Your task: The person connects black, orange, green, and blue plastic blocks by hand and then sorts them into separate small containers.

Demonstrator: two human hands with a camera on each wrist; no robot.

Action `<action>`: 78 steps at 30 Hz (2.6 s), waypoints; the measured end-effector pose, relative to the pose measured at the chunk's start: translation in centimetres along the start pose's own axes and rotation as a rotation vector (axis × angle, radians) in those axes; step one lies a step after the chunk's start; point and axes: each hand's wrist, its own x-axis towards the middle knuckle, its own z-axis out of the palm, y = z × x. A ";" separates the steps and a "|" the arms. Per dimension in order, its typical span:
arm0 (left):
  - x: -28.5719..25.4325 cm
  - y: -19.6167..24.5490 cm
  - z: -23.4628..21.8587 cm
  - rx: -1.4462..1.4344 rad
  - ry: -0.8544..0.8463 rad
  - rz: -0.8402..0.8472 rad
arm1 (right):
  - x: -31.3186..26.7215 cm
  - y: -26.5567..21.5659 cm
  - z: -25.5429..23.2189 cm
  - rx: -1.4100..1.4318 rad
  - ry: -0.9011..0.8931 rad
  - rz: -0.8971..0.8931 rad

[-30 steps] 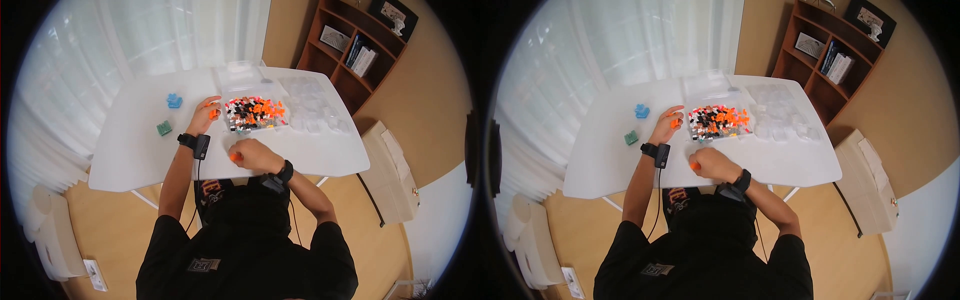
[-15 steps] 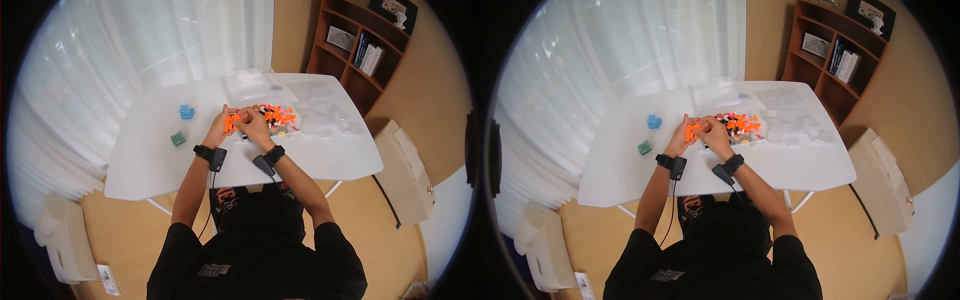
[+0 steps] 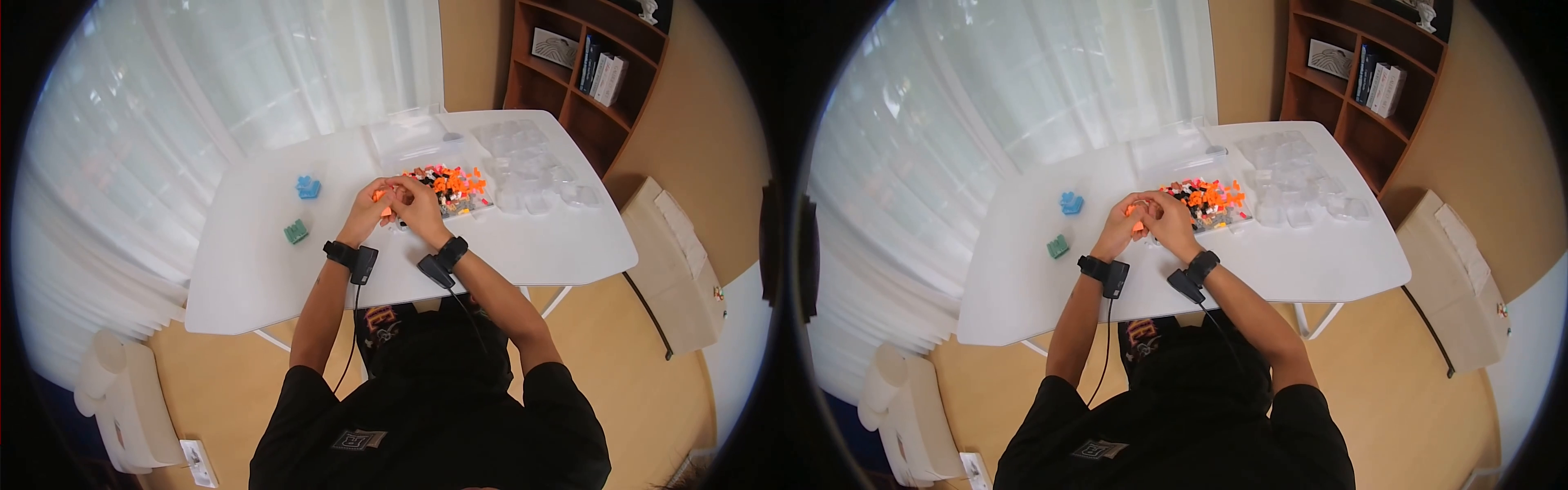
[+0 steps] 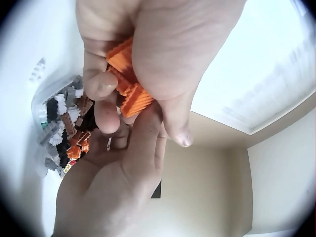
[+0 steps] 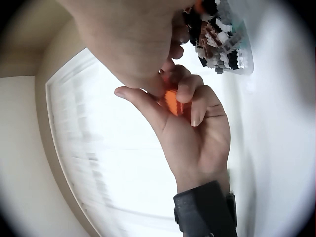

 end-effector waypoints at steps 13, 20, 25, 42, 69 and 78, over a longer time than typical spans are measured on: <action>-0.3 1.1 -1.3 -0.216 -0.176 -0.104 | 0.6 1.5 -0.8 0.378 -0.160 0.115; -0.4 0.6 -2.0 -0.286 -0.247 -0.155 | 0.9 1.3 -1.3 0.396 -0.224 0.172; -0.5 0.9 -2.0 -0.243 -0.240 -0.163 | 0.8 1.0 -1.6 0.255 -0.217 0.100; -0.2 0.3 -3.1 -0.181 0.007 -0.254 | 1.0 0.0 -2.0 0.441 -0.006 0.113; 0.0 -0.3 1.0 -0.313 0.122 -0.160 | -0.4 -0.2 -0.4 -0.342 -0.215 -0.298; 0.3 -0.3 -0.7 -0.601 -0.182 -0.131 | -0.1 -0.6 -1.3 -0.154 -0.111 -0.314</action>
